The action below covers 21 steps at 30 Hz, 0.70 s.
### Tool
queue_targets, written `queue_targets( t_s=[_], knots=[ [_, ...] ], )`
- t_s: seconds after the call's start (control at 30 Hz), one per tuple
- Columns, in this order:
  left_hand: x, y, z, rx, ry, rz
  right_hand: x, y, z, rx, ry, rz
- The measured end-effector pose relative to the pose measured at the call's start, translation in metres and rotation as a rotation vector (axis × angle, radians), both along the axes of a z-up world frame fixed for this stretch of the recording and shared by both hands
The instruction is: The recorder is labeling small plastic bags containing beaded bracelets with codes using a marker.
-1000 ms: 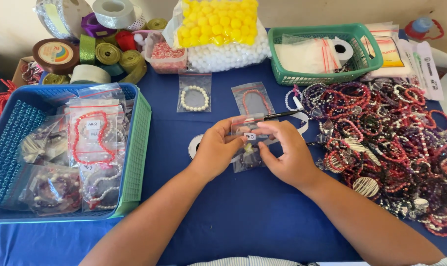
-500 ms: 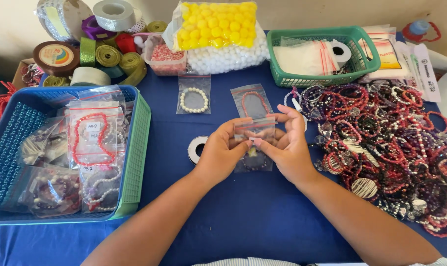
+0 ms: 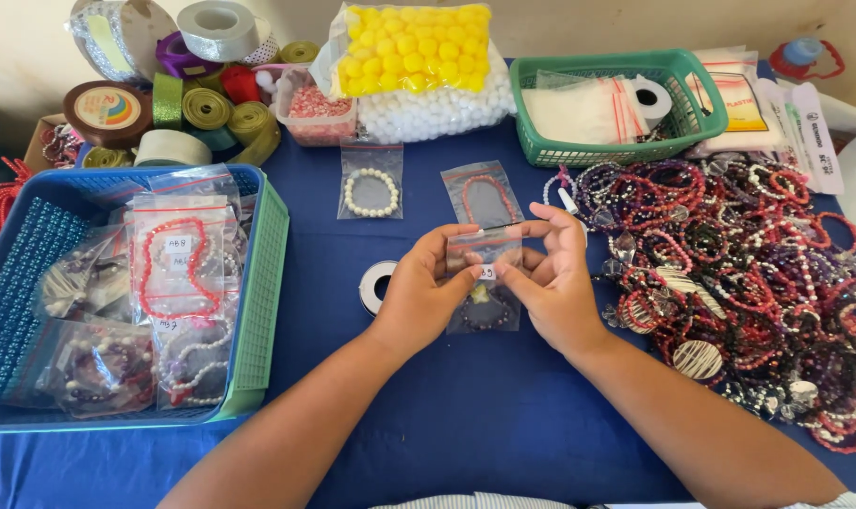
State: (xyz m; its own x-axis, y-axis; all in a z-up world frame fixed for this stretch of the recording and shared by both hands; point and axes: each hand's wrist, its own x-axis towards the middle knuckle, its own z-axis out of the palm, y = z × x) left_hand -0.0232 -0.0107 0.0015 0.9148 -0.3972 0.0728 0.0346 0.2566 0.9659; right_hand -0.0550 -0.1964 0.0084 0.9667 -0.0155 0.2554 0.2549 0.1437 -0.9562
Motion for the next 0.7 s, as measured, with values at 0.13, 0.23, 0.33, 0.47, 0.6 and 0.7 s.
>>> queue_targets(
  t_s=[0.13, 0.23, 0.33, 0.47, 0.6, 0.7],
  knots=[
    [0.0, 0.001, 0.0, -0.011, -0.015, -0.01, 0.0, 0.001, 0.006, 0.012, -0.008, 0.038],
    [0.0, 0.002, -0.002, -0.03, -0.028, -0.011, 0.0, 0.001, -0.004, -0.043, -0.034, 0.029],
    [0.0, 0.002, 0.008, 0.052, -0.053, 0.016, 0.0, 0.001, -0.001, -0.043, -0.026, 0.015],
    [-0.001, 0.004, 0.014, 0.094, -0.031, -0.021, 0.002, 0.002, 0.002, 0.006, -0.008, 0.023],
    [-0.001, 0.003, 0.007, 0.069, -0.056, -0.01, 0.003, -0.002, -0.006, 0.003, -0.017, 0.036],
    [0.0, 0.002, 0.002, 0.048, -0.071, -0.007, 0.003, -0.002, -0.005, 0.003, -0.016, 0.044]
  ],
)
